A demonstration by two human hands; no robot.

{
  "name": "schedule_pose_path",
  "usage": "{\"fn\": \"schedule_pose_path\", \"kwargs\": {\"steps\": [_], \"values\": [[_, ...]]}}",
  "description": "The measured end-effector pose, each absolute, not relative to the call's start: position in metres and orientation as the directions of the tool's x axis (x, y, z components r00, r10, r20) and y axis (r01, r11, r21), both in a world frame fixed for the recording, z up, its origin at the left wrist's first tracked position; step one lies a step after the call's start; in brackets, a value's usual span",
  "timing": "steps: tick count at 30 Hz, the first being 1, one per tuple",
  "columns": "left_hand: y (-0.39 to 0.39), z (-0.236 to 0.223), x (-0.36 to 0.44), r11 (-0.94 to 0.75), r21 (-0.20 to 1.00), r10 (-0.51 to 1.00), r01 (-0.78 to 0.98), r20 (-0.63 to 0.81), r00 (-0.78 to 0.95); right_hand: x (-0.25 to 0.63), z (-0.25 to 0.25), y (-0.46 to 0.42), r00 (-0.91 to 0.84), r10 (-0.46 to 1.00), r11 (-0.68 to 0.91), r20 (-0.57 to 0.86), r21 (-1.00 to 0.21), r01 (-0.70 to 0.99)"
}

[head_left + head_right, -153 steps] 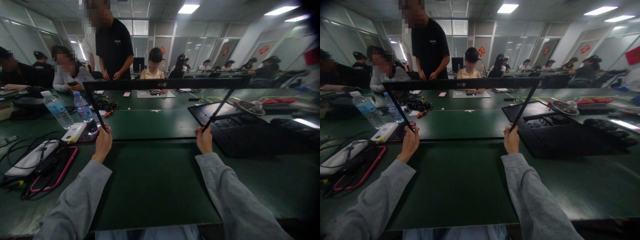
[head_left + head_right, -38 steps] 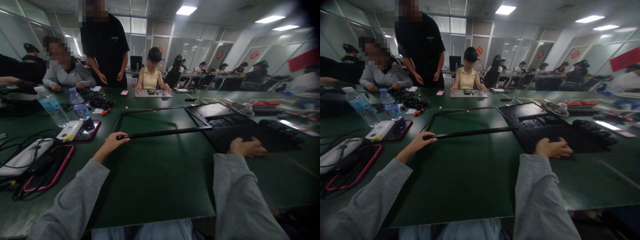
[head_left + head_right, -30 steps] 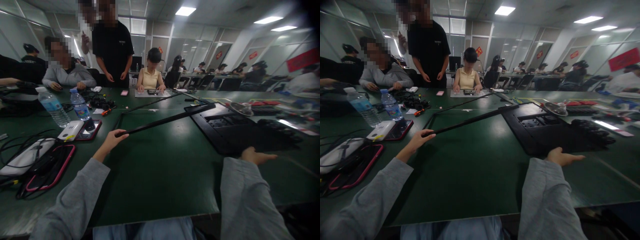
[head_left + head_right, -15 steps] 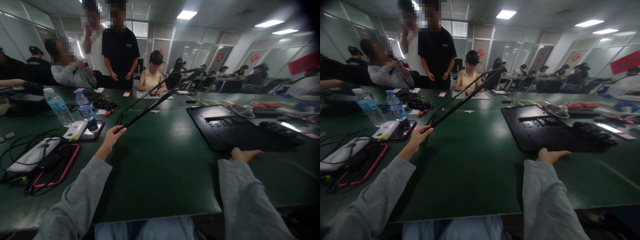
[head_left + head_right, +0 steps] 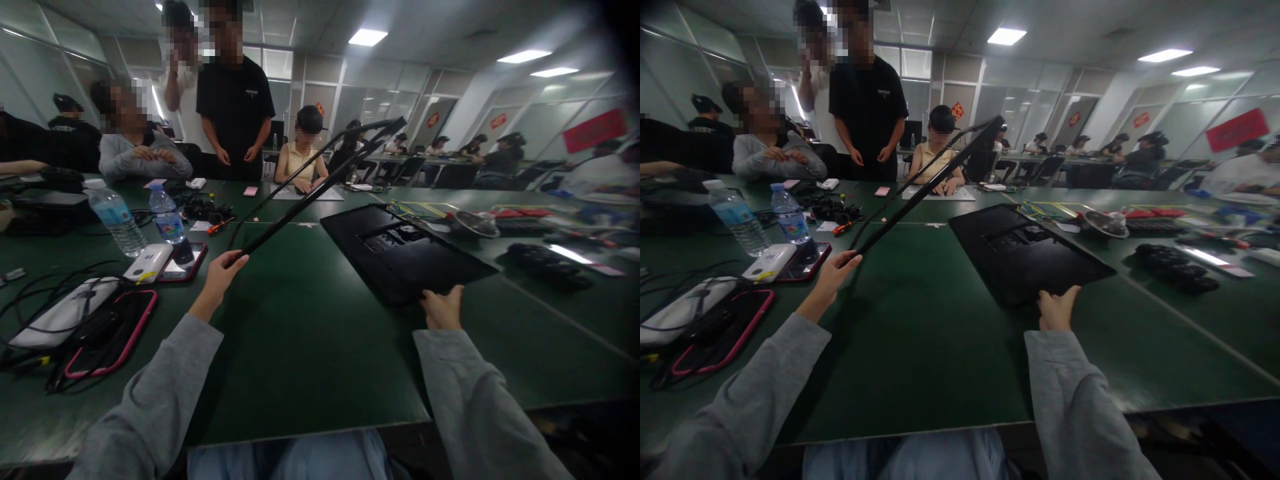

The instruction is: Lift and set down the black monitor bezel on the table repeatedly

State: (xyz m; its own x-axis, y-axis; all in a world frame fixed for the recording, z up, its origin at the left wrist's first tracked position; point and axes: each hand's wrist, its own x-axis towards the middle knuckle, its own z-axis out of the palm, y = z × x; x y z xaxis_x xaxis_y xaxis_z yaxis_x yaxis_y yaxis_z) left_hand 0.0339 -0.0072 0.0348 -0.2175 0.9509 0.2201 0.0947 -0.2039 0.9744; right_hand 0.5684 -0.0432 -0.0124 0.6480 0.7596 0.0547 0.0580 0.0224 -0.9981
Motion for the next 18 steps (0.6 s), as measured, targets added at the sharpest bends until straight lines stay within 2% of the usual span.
{"fn": "schedule_pose_path", "kwargs": {"steps": [3, 8, 14, 16, 18], "values": [[-0.007, 0.035, 0.033, -0.217, 0.971, 0.945, 0.104, 0.236, -0.226, 0.548, -0.007, -0.042, 0.679, 0.734, 0.002, -0.006, -1.000, -0.011], [-0.009, 0.039, 0.030, -0.249, 0.957, 0.929, 0.146, 0.279, -0.242, 0.524, 0.016, -0.036, 0.410, 0.907, -0.056, -0.101, -0.991, -0.121], [-0.011, 0.047, 0.027, -0.271, 0.916, 0.910, 0.294, 0.344, -0.231, 0.518, 0.039, -0.018, 0.151, 0.960, -0.224, -0.234, -0.971, -0.083], [-0.010, 0.046, 0.025, -0.279, 0.894, 0.908, 0.349, 0.364, -0.206, 0.519, 0.035, -0.002, 0.168, 0.963, -0.204, -0.211, -0.977, -0.059], [-0.009, 0.044, 0.023, -0.285, 0.868, 0.907, 0.408, 0.381, -0.178, 0.521, 0.028, 0.016, 0.338, 0.933, -0.132, -0.126, -0.991, -0.005]]}}
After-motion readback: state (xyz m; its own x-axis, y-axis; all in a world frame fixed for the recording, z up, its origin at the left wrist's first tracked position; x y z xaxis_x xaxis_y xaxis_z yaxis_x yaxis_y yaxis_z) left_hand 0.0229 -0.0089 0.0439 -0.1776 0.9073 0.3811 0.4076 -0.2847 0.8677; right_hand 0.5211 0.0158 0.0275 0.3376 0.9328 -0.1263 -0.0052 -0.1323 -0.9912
